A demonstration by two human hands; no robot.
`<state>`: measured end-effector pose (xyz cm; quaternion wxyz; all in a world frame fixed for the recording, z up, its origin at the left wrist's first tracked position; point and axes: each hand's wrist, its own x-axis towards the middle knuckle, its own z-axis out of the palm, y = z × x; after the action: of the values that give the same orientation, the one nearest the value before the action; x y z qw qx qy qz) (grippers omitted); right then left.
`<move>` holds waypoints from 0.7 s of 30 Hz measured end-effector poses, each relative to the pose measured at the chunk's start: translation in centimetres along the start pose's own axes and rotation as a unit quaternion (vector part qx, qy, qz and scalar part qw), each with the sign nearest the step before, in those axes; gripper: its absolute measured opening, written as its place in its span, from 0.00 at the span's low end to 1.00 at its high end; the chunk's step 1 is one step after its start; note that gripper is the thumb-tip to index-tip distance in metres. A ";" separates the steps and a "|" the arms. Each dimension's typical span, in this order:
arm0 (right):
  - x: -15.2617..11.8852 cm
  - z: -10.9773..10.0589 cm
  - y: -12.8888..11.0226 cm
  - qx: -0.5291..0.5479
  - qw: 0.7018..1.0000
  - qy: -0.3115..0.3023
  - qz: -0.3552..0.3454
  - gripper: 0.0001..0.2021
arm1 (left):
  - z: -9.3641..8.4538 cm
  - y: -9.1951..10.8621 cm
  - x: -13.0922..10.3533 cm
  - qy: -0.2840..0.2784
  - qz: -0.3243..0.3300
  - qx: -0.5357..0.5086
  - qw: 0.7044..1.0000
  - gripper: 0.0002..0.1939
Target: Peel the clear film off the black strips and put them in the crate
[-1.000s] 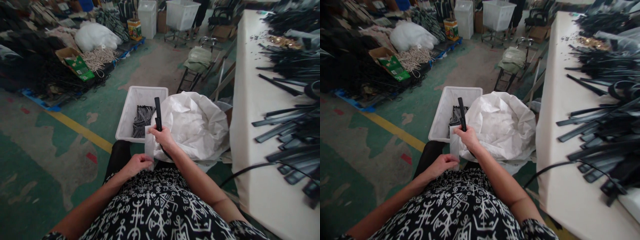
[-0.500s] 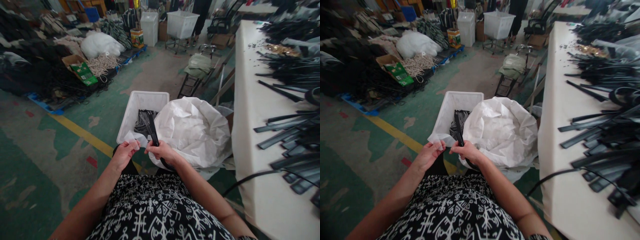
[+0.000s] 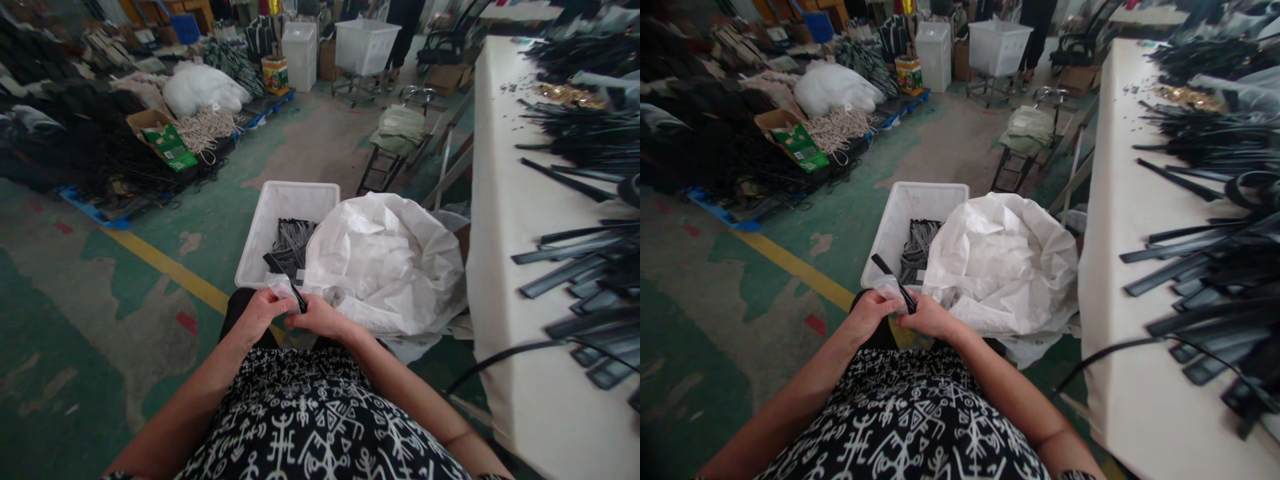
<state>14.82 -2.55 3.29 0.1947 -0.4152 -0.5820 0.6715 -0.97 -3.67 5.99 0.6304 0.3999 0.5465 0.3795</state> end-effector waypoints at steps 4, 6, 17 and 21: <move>-0.1 -0.2 -0.3 0.004 1.000 -0.007 -0.006 0.12 | -0.8 0.2 -0.1 0.005 0.012 0.078 0.997 0.11; -0.1 -0.4 -0.5 0.012 1.000 0.018 0.008 0.15 | -1.5 0.1 -0.3 0.076 0.046 0.097 0.991 0.13; 0.2 -0.6 -0.3 -0.024 0.997 0.007 -0.069 0.33 | -1.2 -0.6 -1.1 -0.037 0.115 0.226 0.967 0.10; -0.1 -0.4 -0.6 -0.001 0.998 -0.014 -0.054 0.34 | -1.3 -1.0 -0.5 -0.076 0.129 0.233 0.961 0.07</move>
<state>15.09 -2.23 3.88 0.2218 -0.3738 -0.6068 0.6655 -2.22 -4.37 5.16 0.5050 0.6303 0.5145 0.2880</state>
